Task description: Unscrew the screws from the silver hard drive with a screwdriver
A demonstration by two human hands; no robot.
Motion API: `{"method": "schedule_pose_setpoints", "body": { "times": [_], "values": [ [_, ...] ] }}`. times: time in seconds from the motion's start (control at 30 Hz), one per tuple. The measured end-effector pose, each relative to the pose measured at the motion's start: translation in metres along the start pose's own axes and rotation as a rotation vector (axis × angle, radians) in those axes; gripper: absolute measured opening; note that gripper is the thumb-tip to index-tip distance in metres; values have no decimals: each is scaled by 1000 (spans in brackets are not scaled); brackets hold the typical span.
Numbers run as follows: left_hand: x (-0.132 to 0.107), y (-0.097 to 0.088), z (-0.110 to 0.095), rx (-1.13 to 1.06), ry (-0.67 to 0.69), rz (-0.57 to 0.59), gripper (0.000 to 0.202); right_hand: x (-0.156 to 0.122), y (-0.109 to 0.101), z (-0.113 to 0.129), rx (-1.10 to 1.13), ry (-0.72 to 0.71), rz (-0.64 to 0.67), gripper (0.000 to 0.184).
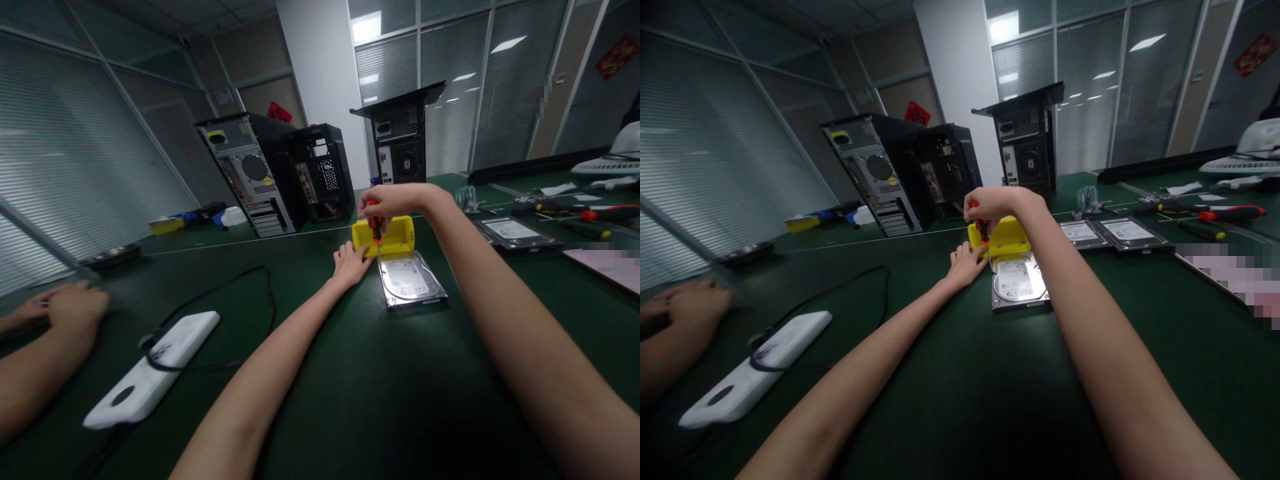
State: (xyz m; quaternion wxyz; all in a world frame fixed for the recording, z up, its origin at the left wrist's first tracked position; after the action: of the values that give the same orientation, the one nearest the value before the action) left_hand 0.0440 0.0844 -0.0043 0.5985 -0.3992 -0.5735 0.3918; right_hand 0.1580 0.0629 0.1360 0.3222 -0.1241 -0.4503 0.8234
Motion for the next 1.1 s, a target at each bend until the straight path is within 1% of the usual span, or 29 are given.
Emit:
{"method": "schedule_pose_setpoints", "body": {
  "times": [0.1,0.37,0.47,0.7,0.83,1.1],
  "values": [
    [0,-1,0,-28,4,-18,46,1,0,-2,12,1,1,18],
    [-4,-15,-4,-79,39,-151,35,4,0,-3,-2,-31,-1,18],
    [-5,-18,-4,-100,46,-178,30,4,0,-2,-2,-35,0,20],
    [-3,-18,0,-124,30,-196,21,2,1,-1,10,-35,6,20],
    [-2,-17,1,-137,33,-186,16,2,2,-1,6,-36,5,19],
    [-3,-22,0,-137,25,-189,16,2,1,-3,21,-31,13,17]
  ]
}}
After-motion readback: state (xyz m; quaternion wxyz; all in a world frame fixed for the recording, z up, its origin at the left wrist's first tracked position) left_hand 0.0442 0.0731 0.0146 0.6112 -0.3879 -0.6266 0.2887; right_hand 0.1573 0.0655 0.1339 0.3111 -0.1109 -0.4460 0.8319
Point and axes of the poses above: each hand's wrist, its own x-axis towards the middle knuckle, its own y-axis out of the palm, z = x × y, the point moved 8 cm from there along x, towards the middle knuckle, and after that the axes turned 4 degrees about -z, right-handed, at the moved point
